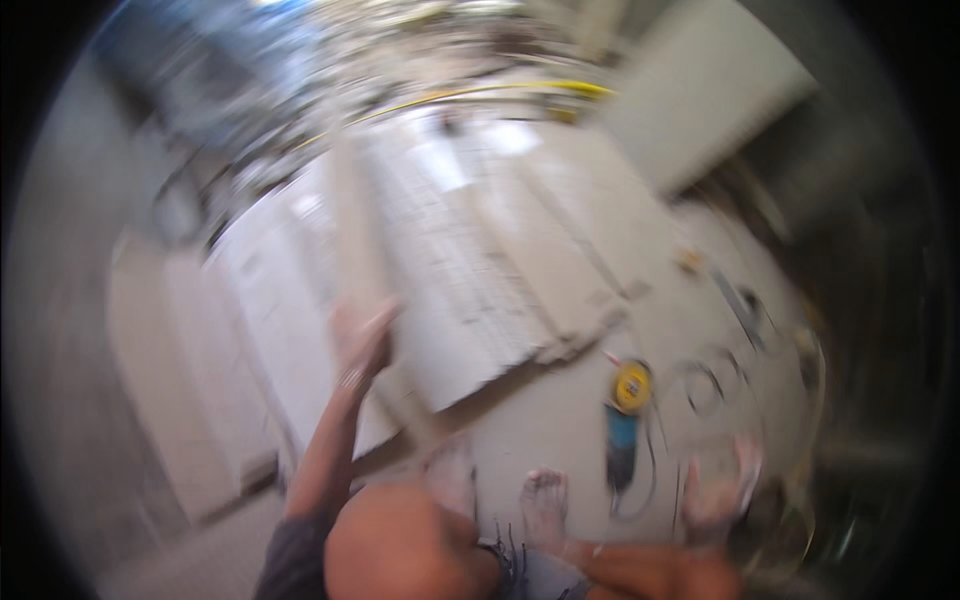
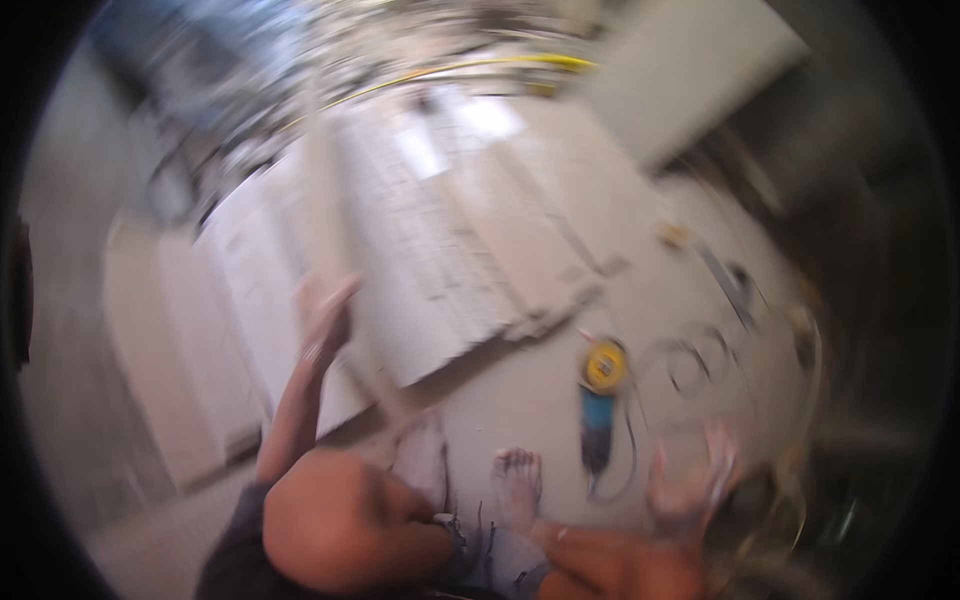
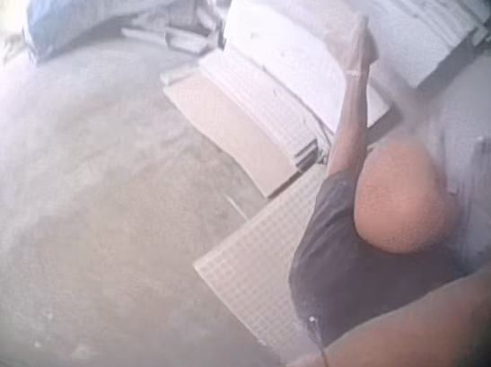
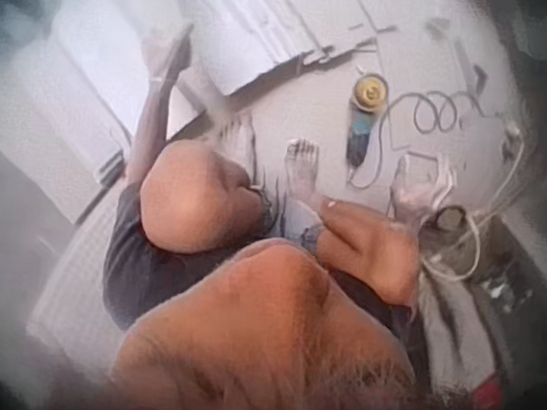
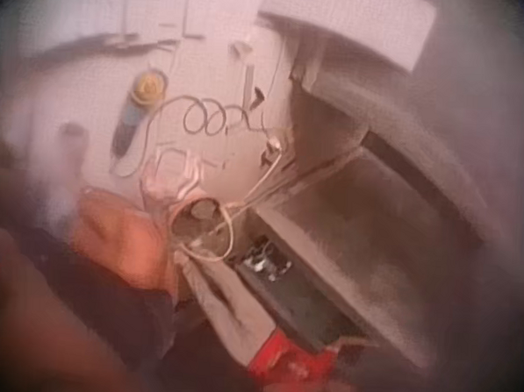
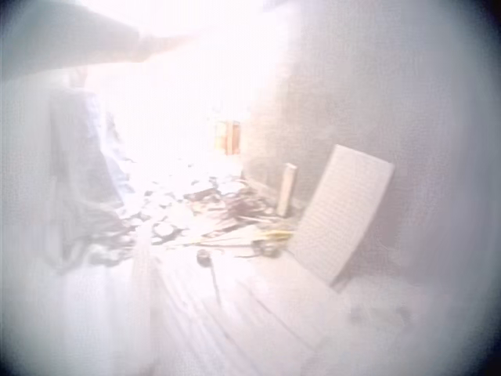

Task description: The person uses an angle grinder to cut rectangular ceramic tiles on the floor. They hold the tiles with one hand and guide the grinder with the other, producing cut pieces that are set aside.

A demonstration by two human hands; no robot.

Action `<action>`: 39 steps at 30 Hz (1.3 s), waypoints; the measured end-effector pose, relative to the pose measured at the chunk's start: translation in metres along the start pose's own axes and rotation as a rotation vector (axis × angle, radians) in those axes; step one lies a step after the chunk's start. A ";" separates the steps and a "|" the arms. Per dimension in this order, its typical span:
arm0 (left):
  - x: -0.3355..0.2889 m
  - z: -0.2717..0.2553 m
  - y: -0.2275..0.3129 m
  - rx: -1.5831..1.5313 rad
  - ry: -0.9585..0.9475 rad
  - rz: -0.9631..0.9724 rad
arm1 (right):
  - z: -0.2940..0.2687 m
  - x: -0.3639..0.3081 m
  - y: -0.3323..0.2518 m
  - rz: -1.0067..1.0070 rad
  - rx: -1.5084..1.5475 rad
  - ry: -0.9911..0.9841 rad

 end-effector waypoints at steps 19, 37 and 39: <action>-0.105 0.199 0.092 0.066 -0.896 0.953 | 0.027 0.095 -0.116 -0.049 1.207 0.450; -0.054 0.127 0.091 0.023 -0.739 0.437 | -0.028 0.020 0.024 0.333 0.081 0.219; -0.042 0.096 0.092 0.067 -0.568 0.427 | -0.024 0.029 0.017 0.332 0.118 0.186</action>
Point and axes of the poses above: each hand's wrist, its own x-axis towards the middle knuckle, its own z-axis out of the palm, y = z × x, the point moved 1 cm from there along x, towards the middle knuckle, and after that the axes turned 15 degrees about -y, right-handed, at the moved point
